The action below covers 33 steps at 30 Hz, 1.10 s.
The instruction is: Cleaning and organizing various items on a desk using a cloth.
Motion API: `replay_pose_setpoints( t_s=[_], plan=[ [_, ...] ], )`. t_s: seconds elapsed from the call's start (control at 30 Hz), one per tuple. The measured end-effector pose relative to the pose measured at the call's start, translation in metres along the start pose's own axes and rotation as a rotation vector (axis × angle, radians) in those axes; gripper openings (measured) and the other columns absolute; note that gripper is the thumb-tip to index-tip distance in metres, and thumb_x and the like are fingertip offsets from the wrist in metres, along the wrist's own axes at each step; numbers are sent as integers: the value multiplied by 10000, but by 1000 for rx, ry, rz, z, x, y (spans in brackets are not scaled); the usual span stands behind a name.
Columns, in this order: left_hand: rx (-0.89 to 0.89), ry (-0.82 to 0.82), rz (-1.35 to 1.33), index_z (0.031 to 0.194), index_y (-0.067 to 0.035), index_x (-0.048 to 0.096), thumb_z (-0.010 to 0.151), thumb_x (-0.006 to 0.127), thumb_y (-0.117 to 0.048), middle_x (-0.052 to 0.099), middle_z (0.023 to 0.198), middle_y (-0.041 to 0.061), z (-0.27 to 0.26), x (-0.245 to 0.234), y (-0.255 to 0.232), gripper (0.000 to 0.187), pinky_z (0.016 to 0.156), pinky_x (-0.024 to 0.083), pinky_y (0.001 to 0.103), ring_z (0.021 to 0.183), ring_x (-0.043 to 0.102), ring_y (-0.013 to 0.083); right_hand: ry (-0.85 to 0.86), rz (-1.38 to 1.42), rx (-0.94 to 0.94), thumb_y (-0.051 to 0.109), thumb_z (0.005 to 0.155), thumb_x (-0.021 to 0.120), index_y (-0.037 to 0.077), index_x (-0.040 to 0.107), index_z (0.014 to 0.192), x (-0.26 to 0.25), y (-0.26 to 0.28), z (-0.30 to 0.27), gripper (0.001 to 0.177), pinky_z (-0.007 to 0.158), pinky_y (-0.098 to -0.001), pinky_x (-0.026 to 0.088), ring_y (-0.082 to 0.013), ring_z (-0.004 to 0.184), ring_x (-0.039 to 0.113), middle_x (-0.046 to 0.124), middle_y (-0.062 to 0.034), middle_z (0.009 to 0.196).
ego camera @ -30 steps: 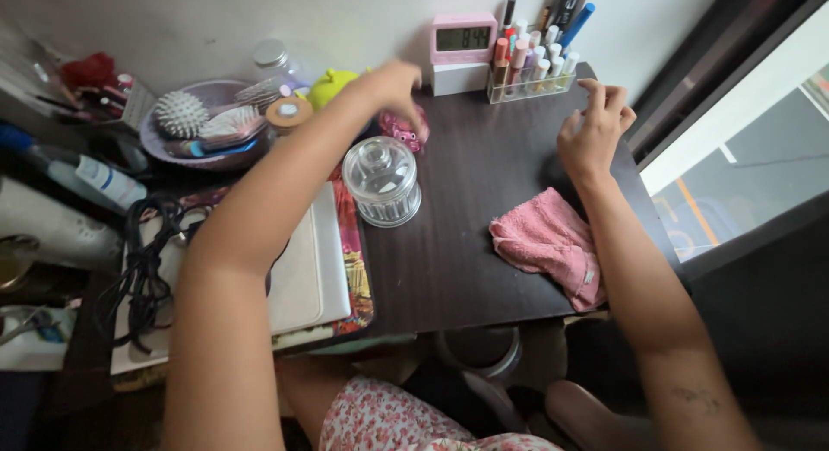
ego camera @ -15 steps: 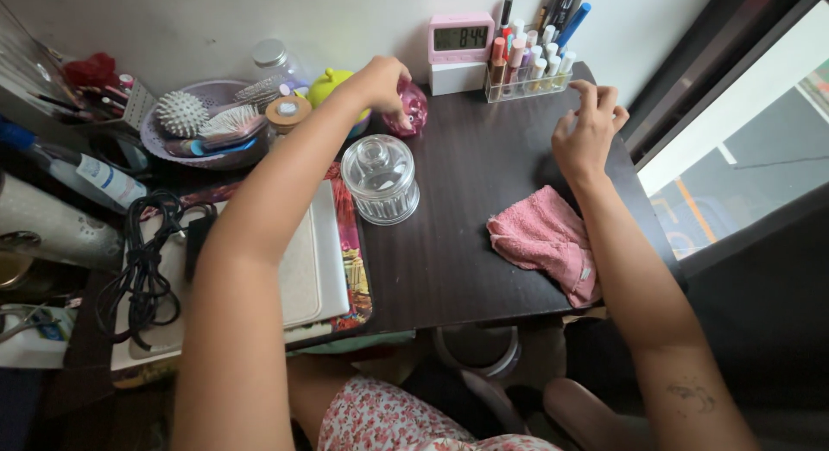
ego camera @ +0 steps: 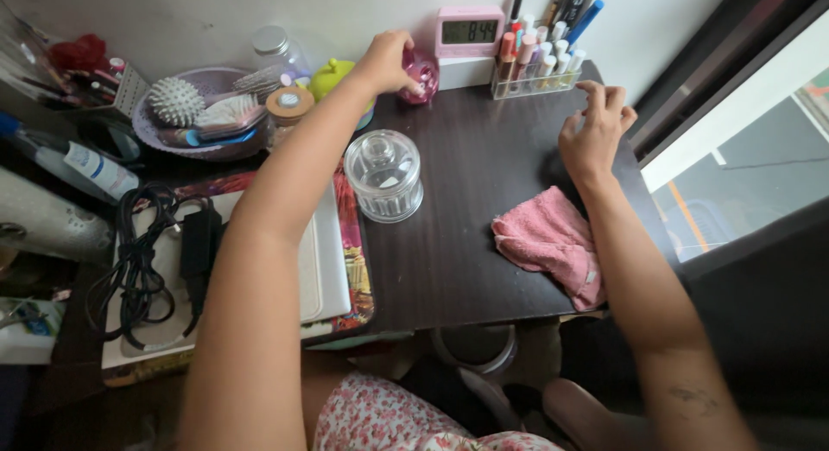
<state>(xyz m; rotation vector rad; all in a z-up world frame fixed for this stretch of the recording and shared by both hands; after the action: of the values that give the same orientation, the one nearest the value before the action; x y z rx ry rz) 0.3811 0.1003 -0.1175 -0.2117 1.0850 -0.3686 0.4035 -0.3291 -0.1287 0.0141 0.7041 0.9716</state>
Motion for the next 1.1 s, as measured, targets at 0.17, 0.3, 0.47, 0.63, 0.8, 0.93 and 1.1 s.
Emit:
replay_pose_setpoints(
  t_s=[0.17,0.3,0.47,0.63,0.8,0.93,1.1],
  plan=[
    [13,-6,27,1084,5,696,487,1053,-354,709,1074,222,4,7,7,783,932,540,445,1042,668,401,33,38,37,-63,834,618,94,628,1285,-1,4,-1,478,1039,-432,317,-254,1045,578,548,-125,1160],
    [88,9,55,1042,49,684,516,1035,-382,686,1027,259,4,-12,-26,766,898,535,473,1023,655,443,26,28,19,-79,820,606,92,628,1263,0,-1,-4,475,1042,-423,317,-236,1007,596,554,-100,1144],
    [196,-102,11,1069,80,681,765,950,-357,677,1023,272,3,-63,-34,596,847,541,478,978,673,432,17,9,-1,-82,801,601,94,626,1253,6,-6,-4,486,1045,-421,315,-244,1046,594,550,-92,1131],
    [-37,32,14,1060,35,680,858,834,-272,713,961,190,-49,-145,-64,398,753,557,407,881,714,303,50,40,8,-49,829,621,96,623,1298,3,-2,-3,491,1046,-435,308,-222,995,601,548,-109,1128],
    [-79,-27,124,1007,12,679,870,810,-220,697,969,199,-134,-188,-106,300,813,551,436,903,696,356,50,28,-18,-79,797,610,85,621,1257,5,-3,-4,488,1037,-421,305,-223,1013,607,557,-81,1114],
    [-189,-66,222,955,10,683,840,836,-226,642,1023,230,-188,-203,-129,303,801,515,490,936,643,420,53,64,-42,-73,793,631,79,623,1250,-6,7,-1,481,1042,-416,300,-215,1000,613,552,-82,1107],
    [-208,-166,206,1092,15,658,863,799,-178,609,1147,221,-234,-220,-152,331,911,512,493,1092,607,424,78,175,-159,-24,907,706,90,672,1209,5,33,11,325,894,-417,510,-246,1009,646,641,-108,1155]
  ],
)
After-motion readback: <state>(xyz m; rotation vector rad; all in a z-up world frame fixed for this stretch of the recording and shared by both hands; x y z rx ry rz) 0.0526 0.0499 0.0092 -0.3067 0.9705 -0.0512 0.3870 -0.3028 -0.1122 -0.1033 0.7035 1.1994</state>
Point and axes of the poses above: each hand's wrist, its own z-axis towards the middle knuckle, its own x-axis out of the palm, y = z × x, the point moved 1 cm from there along z, towards the middle knuckle
